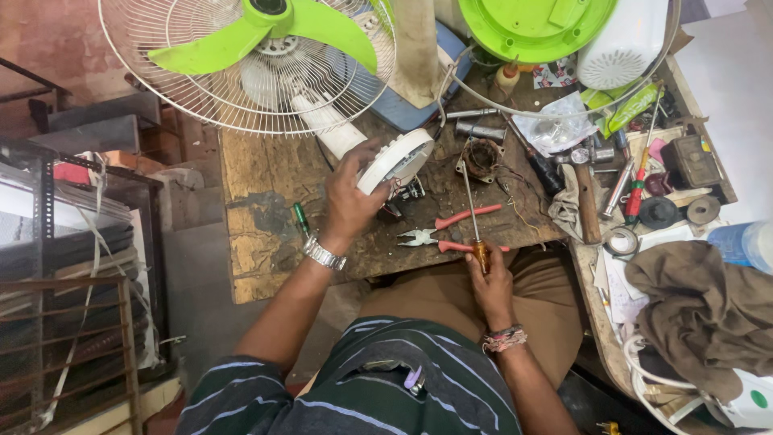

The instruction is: The person uses a screwdriver to loosen and remove screws from the base of a white pedestal fan, then detaches the internal switch assembly and sets it aside. The fan remains on the workbench with its base open.

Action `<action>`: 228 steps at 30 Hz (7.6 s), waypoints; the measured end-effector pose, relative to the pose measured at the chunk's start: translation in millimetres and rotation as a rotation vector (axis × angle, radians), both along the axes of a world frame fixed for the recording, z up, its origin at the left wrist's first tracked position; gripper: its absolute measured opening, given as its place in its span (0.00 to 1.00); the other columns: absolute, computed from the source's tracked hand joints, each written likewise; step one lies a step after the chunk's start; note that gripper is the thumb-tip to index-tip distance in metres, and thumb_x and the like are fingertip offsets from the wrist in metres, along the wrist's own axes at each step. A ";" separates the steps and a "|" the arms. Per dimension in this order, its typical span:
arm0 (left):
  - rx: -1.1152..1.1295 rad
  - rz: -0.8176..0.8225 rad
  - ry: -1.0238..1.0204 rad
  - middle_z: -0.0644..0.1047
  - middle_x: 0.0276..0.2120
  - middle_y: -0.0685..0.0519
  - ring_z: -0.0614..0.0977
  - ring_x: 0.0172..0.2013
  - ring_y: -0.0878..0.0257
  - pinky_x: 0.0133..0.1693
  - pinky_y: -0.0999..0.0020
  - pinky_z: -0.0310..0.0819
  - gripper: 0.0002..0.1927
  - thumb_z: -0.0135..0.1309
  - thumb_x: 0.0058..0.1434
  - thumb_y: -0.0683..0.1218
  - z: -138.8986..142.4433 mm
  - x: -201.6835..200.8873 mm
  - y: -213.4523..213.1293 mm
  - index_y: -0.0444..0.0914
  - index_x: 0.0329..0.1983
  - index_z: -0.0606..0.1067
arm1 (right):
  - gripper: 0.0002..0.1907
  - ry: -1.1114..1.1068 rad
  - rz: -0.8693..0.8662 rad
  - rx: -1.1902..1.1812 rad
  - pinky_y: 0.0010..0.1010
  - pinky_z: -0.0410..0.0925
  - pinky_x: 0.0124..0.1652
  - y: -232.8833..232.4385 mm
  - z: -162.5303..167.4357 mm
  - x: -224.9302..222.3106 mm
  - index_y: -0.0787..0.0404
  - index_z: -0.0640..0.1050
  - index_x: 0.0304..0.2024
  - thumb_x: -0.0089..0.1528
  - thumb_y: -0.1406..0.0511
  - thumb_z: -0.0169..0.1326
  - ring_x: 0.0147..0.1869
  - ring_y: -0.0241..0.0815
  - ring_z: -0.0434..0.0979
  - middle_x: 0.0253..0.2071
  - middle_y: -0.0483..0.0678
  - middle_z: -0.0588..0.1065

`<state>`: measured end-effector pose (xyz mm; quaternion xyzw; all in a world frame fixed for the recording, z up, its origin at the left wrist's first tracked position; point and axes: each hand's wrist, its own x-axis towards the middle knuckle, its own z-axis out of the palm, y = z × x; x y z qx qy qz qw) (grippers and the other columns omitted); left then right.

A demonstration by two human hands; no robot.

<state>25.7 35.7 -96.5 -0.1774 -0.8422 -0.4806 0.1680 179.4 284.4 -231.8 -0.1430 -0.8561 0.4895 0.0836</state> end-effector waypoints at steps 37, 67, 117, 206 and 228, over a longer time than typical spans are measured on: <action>-0.113 -0.007 -0.069 0.82 0.43 0.39 0.86 0.42 0.45 0.42 0.54 0.79 0.25 0.58 0.67 0.49 -5.5 3.3 -2.5 0.37 0.64 0.68 | 0.23 0.030 0.024 -0.004 0.40 0.72 0.40 -0.4 -3.6 1.5 0.58 0.71 0.61 0.66 0.59 0.57 0.43 0.55 0.83 0.41 0.58 0.80; 0.221 -0.193 -0.238 0.72 0.67 0.45 0.80 0.61 0.57 0.61 0.63 0.78 0.24 0.64 0.56 0.35 -16.3 -8.8 -12.1 0.35 0.54 0.68 | 0.22 0.079 0.026 -0.001 0.39 0.72 0.40 1.5 -5.9 -4.3 0.59 0.71 0.61 0.67 0.61 0.57 0.41 0.54 0.82 0.40 0.58 0.79; 0.125 -0.544 -0.595 0.72 0.64 0.48 0.73 0.63 0.56 0.65 0.63 0.67 0.51 0.68 0.41 0.45 -1.7 -46.8 -25.4 0.41 0.73 0.64 | 0.23 0.050 0.007 -0.003 0.38 0.72 0.41 1.1 -0.7 -5.2 0.58 0.72 0.61 0.65 0.60 0.59 0.42 0.51 0.82 0.41 0.57 0.80; 0.106 -0.496 -0.531 0.71 0.66 0.45 0.69 0.68 0.54 0.69 0.61 0.60 0.49 0.67 0.42 0.41 7.3 -44.0 -20.2 0.38 0.71 0.62 | 0.19 0.438 0.044 0.563 0.40 0.68 0.38 24.1 128.0 -29.8 0.60 0.82 0.49 0.56 0.65 0.69 0.38 0.51 0.75 0.35 0.51 0.74; 0.079 -0.214 -0.321 0.78 0.58 0.44 0.80 0.59 0.54 0.58 0.62 0.76 0.35 0.73 0.49 0.44 -4.9 -26.8 -13.9 0.35 0.55 0.66 | 0.16 0.134 -0.124 -0.109 0.27 0.72 0.43 5.3 8.4 0.2 0.65 0.79 0.53 0.63 0.67 0.62 0.42 0.35 0.80 0.43 0.50 0.82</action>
